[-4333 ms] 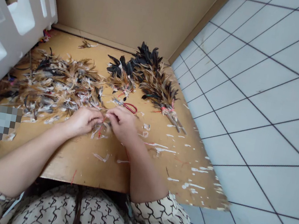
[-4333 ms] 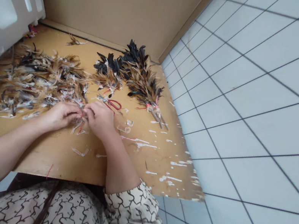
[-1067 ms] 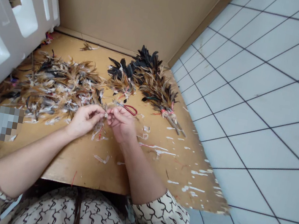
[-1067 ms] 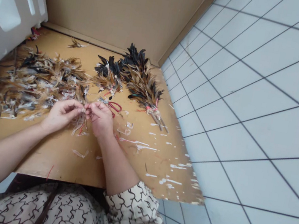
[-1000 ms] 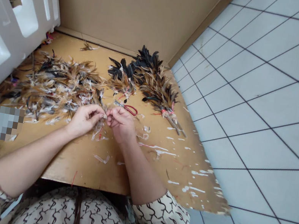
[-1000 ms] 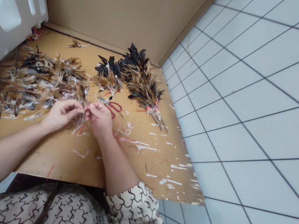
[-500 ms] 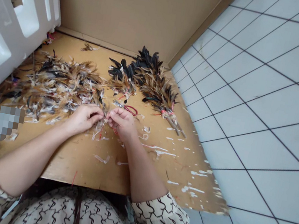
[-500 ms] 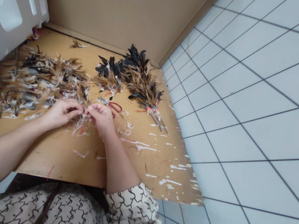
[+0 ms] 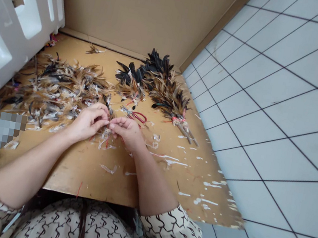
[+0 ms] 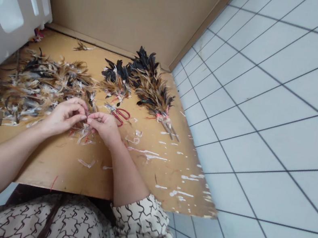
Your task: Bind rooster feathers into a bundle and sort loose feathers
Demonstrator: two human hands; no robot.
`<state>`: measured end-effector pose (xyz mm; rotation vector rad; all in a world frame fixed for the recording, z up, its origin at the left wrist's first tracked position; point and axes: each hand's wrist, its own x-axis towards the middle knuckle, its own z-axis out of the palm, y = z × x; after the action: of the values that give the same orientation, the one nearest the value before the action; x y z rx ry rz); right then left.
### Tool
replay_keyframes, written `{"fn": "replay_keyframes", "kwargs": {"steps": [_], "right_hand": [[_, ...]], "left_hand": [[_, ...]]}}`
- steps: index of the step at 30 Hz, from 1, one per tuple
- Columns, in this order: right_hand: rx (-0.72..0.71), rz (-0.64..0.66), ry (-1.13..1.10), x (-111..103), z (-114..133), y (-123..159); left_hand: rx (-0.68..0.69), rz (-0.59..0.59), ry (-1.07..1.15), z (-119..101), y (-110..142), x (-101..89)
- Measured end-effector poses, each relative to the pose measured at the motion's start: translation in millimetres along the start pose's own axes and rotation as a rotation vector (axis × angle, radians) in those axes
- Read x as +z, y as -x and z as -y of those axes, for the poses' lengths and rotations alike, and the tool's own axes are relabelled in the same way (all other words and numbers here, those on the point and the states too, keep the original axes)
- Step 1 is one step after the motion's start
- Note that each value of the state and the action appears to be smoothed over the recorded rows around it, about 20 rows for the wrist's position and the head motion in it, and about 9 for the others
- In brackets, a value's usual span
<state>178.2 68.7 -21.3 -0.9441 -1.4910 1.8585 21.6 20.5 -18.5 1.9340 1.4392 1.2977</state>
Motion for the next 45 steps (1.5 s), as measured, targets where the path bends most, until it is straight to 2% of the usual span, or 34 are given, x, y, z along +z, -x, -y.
{"fn": "replay_keyframes", "kwargs": {"steps": [4, 7, 10, 18, 25, 29, 33, 41, 45], "right_hand": [[-0.004, 0.041, 0.050, 1.2, -1.0, 0.3], [-0.027, 0.094, 0.114, 2.9, -0.9, 0.8], [-0.059, 0.094, 0.182, 3.8, -1.3, 1.2], [-0.093, 0.050, 0.164, -0.9, 1.3, 1.7], [-0.082, 0.035, 0.133, -1.3, 3.1, 2.6], [-0.074, 0.034, 0.105, -1.2, 1.2, 2.3], [-0.054, 0.023, 0.032, -1.6, -0.2, 1.7], [-0.028, 0.031, -0.049, -2.7, -1.4, 0.4], [-0.042, 0.027, -0.053, -2.5, -0.9, 1.1]], "left_hand": [[0.042, 0.068, -0.039, -3.7, 2.5, 1.5], [0.024, 0.115, -0.052, -5.7, 3.4, 2.7], [-0.004, 0.157, -0.014, -5.9, 2.6, 4.3], [-0.223, 0.112, 0.182, -2.3, -1.0, 0.1], [-0.156, 0.122, 0.105, -1.2, -2.8, -2.5], [-0.179, 0.117, 0.080, -0.8, -2.8, -0.7], [-0.205, 0.135, 0.111, -1.8, -1.6, -0.4], [-0.104, 0.215, 0.181, -3.1, -1.3, -4.1], [-0.177, 0.271, 0.255, -3.9, -1.3, -5.6]]}}
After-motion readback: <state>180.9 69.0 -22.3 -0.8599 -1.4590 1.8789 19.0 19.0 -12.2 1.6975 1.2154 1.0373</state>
